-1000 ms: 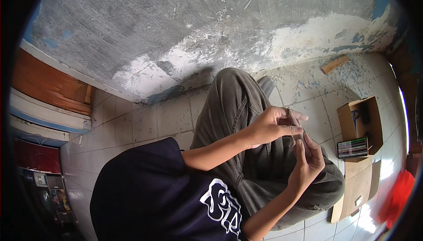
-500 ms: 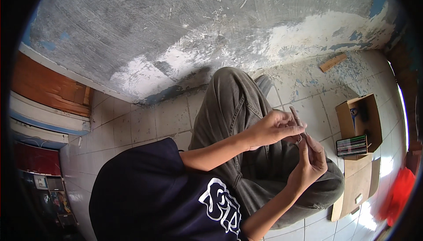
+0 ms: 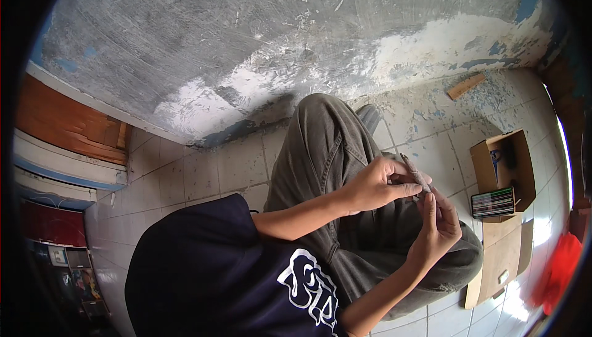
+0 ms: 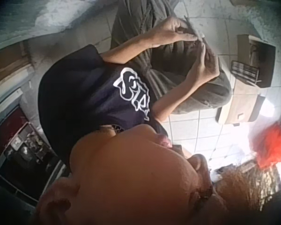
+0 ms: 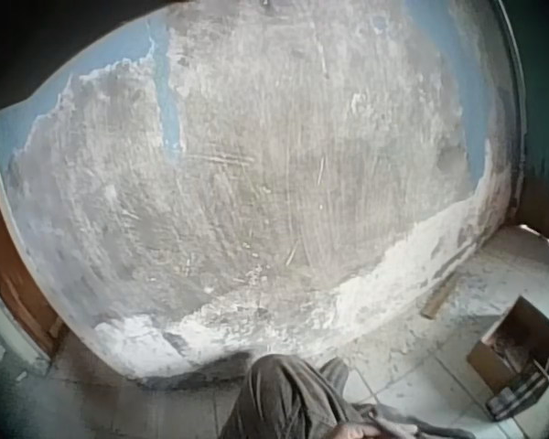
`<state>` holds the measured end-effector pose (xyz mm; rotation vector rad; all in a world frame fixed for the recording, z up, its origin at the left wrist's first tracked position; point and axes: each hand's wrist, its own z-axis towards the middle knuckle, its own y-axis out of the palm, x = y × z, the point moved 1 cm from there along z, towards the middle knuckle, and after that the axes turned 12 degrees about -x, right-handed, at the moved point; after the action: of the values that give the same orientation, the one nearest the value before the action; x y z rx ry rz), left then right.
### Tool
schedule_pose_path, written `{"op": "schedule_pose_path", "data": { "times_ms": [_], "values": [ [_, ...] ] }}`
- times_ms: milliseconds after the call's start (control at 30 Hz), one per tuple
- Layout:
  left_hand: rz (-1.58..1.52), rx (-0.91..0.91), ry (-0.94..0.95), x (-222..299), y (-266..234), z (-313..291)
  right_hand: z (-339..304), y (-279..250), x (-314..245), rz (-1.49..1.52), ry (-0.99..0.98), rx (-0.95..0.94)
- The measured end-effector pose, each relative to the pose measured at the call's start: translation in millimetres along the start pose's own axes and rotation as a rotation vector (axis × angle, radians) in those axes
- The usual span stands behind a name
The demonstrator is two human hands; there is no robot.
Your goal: The person sands a wall with sandpaper, folds and rolls the sandpaper by hand, and uses it to sand the wall again.
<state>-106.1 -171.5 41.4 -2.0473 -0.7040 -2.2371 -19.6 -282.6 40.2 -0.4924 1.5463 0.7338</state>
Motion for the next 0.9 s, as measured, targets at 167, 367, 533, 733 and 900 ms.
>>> {"op": "schedule_pose_path", "data": {
  "times_ms": [167,367,533,733,900],
  "values": [
    [-0.146,0.126,-0.099,-5,5,-2,3,3,10,-0.101,-0.122,0.027],
    [-0.342,0.168,-0.108,-12,8,-1,3,12,11,-0.318,-0.303,0.054],
    [-0.489,0.179,-0.132,-11,8,1,3,16,14,-0.400,-0.367,0.096],
    [-0.489,0.165,-0.143,-14,6,6,3,23,27,-0.242,-0.438,0.214],
    [-0.437,0.259,-0.037,-21,-23,13,9,16,20,-0.309,-0.304,0.045]
  ]
}}
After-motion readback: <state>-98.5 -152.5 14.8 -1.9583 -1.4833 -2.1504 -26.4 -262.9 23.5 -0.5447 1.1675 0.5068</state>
